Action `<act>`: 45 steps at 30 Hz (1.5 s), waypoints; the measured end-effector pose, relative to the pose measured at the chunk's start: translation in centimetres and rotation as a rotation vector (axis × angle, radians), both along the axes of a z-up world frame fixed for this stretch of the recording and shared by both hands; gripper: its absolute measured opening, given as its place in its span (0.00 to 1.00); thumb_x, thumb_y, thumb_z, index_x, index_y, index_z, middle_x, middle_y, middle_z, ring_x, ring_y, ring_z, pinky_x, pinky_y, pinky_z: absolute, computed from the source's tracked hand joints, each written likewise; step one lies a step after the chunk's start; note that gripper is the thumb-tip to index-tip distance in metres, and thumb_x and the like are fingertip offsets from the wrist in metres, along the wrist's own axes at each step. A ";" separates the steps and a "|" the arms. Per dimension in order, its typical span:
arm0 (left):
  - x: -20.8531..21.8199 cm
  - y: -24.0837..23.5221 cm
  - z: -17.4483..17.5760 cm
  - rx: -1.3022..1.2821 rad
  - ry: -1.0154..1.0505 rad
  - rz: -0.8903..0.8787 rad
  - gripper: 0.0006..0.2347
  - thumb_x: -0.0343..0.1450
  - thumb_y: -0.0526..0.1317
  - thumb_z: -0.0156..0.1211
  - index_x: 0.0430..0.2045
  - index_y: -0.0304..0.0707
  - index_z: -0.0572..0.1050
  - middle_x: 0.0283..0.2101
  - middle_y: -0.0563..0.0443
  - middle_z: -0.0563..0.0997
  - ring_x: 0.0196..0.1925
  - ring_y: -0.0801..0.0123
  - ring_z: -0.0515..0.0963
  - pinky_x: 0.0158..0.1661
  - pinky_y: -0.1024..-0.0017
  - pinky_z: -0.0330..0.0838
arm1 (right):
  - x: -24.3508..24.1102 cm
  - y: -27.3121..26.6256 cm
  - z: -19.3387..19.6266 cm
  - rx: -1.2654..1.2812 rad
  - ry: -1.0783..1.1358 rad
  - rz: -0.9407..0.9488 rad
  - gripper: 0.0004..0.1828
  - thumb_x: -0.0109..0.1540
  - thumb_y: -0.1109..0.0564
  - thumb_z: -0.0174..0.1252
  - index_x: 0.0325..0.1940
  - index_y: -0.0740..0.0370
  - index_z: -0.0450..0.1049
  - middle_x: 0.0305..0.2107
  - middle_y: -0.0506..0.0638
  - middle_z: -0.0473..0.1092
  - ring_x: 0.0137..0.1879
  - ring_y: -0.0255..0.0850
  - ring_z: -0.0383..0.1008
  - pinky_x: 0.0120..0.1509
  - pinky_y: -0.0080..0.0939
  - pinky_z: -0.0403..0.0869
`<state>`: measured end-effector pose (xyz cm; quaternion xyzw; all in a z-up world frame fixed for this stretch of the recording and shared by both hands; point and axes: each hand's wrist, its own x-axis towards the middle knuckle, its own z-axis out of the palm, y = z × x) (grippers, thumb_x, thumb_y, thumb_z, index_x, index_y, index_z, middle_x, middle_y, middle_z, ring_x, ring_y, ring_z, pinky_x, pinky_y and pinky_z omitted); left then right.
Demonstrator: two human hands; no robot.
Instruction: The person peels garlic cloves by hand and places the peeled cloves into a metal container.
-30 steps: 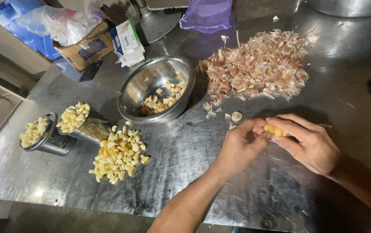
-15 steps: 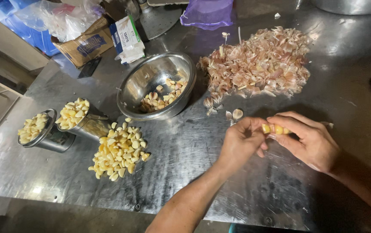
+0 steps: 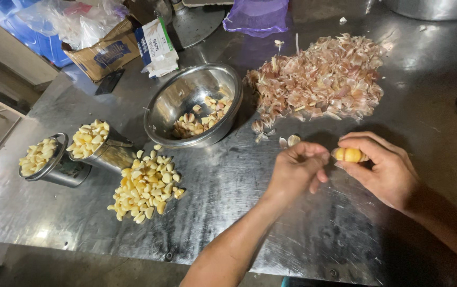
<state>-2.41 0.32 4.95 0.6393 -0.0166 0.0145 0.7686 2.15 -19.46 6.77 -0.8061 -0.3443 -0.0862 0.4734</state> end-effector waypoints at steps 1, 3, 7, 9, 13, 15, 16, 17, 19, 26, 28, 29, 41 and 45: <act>-0.2 -0.4 0.0 0.046 0.004 -0.035 0.08 0.74 0.30 0.60 0.44 0.21 0.74 0.29 0.42 0.79 0.18 0.75 0.72 0.18 0.79 0.66 | -0.1 0.0 0.1 -0.002 -0.001 -0.001 0.21 0.55 0.64 0.67 0.52 0.69 0.75 0.51 0.56 0.74 0.51 0.42 0.78 0.50 0.36 0.81; -0.3 -1.3 -0.1 0.010 -0.007 -0.024 0.09 0.73 0.29 0.60 0.45 0.23 0.73 0.33 0.46 0.79 0.23 0.76 0.75 0.21 0.79 0.69 | -0.3 -0.1 0.0 0.036 -0.103 0.099 0.21 0.56 0.65 0.65 0.53 0.70 0.73 0.53 0.57 0.73 0.52 0.41 0.78 0.54 0.36 0.81; -0.6 -1.3 0.2 0.051 0.015 -0.028 0.11 0.71 0.27 0.59 0.47 0.22 0.72 0.32 0.46 0.79 0.22 0.76 0.75 0.23 0.79 0.71 | -0.5 -0.1 -0.1 0.064 -0.074 0.134 0.21 0.56 0.67 0.63 0.54 0.70 0.73 0.54 0.58 0.72 0.54 0.41 0.78 0.56 0.36 0.81; -0.7 -0.9 0.3 0.030 0.000 -0.057 0.11 0.71 0.27 0.58 0.47 0.22 0.73 0.32 0.45 0.79 0.23 0.75 0.76 0.24 0.78 0.71 | -0.5 -0.3 -0.2 0.000 -0.097 0.105 0.21 0.55 0.66 0.65 0.53 0.69 0.75 0.52 0.56 0.75 0.50 0.39 0.80 0.52 0.35 0.81; -0.6 -0.2 0.6 -0.108 -0.022 -0.130 0.12 0.70 0.25 0.57 0.47 0.22 0.72 0.35 0.46 0.80 0.27 0.72 0.80 0.25 0.74 0.75 | -0.1 -0.3 -0.4 0.081 -0.069 0.153 0.20 0.56 0.67 0.64 0.53 0.69 0.75 0.52 0.57 0.74 0.53 0.42 0.79 0.54 0.36 0.81; -0.3 -0.1 0.6 -0.131 0.005 -0.140 0.12 0.70 0.25 0.57 0.47 0.22 0.72 0.33 0.45 0.80 0.25 0.72 0.79 0.24 0.74 0.74 | 0.1 -0.3 -0.7 0.097 -0.137 0.161 0.21 0.55 0.65 0.66 0.53 0.67 0.76 0.51 0.55 0.75 0.53 0.40 0.80 0.56 0.36 0.80; -0.2 -0.1 0.5 -0.154 0.032 -0.151 0.12 0.70 0.25 0.57 0.47 0.22 0.73 0.31 0.44 0.79 0.23 0.71 0.78 0.22 0.74 0.74 | 0.2 -0.4 -0.7 0.098 -0.135 0.161 0.21 0.55 0.65 0.66 0.53 0.67 0.76 0.51 0.55 0.75 0.53 0.40 0.79 0.56 0.36 0.80; -0.3 0.0 0.4 -0.154 0.034 -0.151 0.12 0.70 0.25 0.57 0.47 0.22 0.73 0.31 0.44 0.79 0.23 0.71 0.78 0.22 0.74 0.74 | 0.4 -0.6 -0.6 0.116 -0.095 0.185 0.21 0.56 0.65 0.65 0.54 0.67 0.76 0.52 0.54 0.76 0.53 0.40 0.80 0.57 0.36 0.80; -0.1 0.0 0.4 -0.218 0.046 -0.186 0.11 0.73 0.27 0.56 0.49 0.23 0.72 0.32 0.43 0.81 0.25 0.69 0.80 0.25 0.75 0.74 | 0.5 -0.8 -0.4 0.137 -0.057 0.207 0.21 0.57 0.65 0.64 0.54 0.66 0.76 0.52 0.53 0.76 0.53 0.39 0.80 0.57 0.36 0.79; 0.4 0.3 0.0 -0.085 0.022 -0.183 0.11 0.76 0.30 0.62 0.49 0.21 0.70 0.35 0.40 0.79 0.25 0.68 0.77 0.23 0.74 0.71 | 0.3 -0.6 -0.2 0.054 0.021 0.197 0.22 0.56 0.65 0.64 0.55 0.63 0.76 0.53 0.52 0.75 0.53 0.39 0.79 0.57 0.37 0.79; 0.7 0.9 0.3 -0.248 0.117 -0.239 0.10 0.75 0.30 0.55 0.49 0.25 0.71 0.40 0.41 0.81 0.30 0.68 0.81 0.25 0.72 0.75 | 0.5 -0.6 -0.4 0.101 0.040 0.247 0.22 0.57 0.65 0.62 0.56 0.63 0.75 0.55 0.53 0.74 0.55 0.39 0.78 0.58 0.36 0.79; 0.7 1.0 0.4 -0.250 0.117 -0.239 0.10 0.75 0.30 0.55 0.49 0.25 0.71 0.40 0.41 0.81 0.30 0.68 0.81 0.25 0.72 0.75 | 0.4 -0.5 -0.5 0.118 0.066 0.238 0.22 0.58 0.65 0.62 0.57 0.64 0.75 0.54 0.53 0.74 0.55 0.39 0.78 0.59 0.37 0.79; -0.1 0.2 0.7 -0.094 0.131 -0.104 0.08 0.77 0.33 0.56 0.45 0.25 0.71 0.28 0.38 0.77 0.17 0.70 0.71 0.14 0.76 0.64 | -0.2 -0.4 -0.3 0.060 0.018 0.080 0.23 0.55 0.64 0.66 0.55 0.67 0.75 0.47 0.53 0.77 0.48 0.38 0.80 0.50 0.35 0.80; -0.1 -0.7 0.4 -0.065 0.083 -0.123 0.11 0.74 0.31 0.61 0.47 0.24 0.72 0.32 0.42 0.80 0.24 0.72 0.77 0.20 0.77 0.70 | -0.4 -0.6 -0.3 0.009 -0.032 0.071 0.23 0.56 0.62 0.66 0.56 0.66 0.76 0.44 0.52 0.78 0.45 0.37 0.81 0.47 0.35 0.81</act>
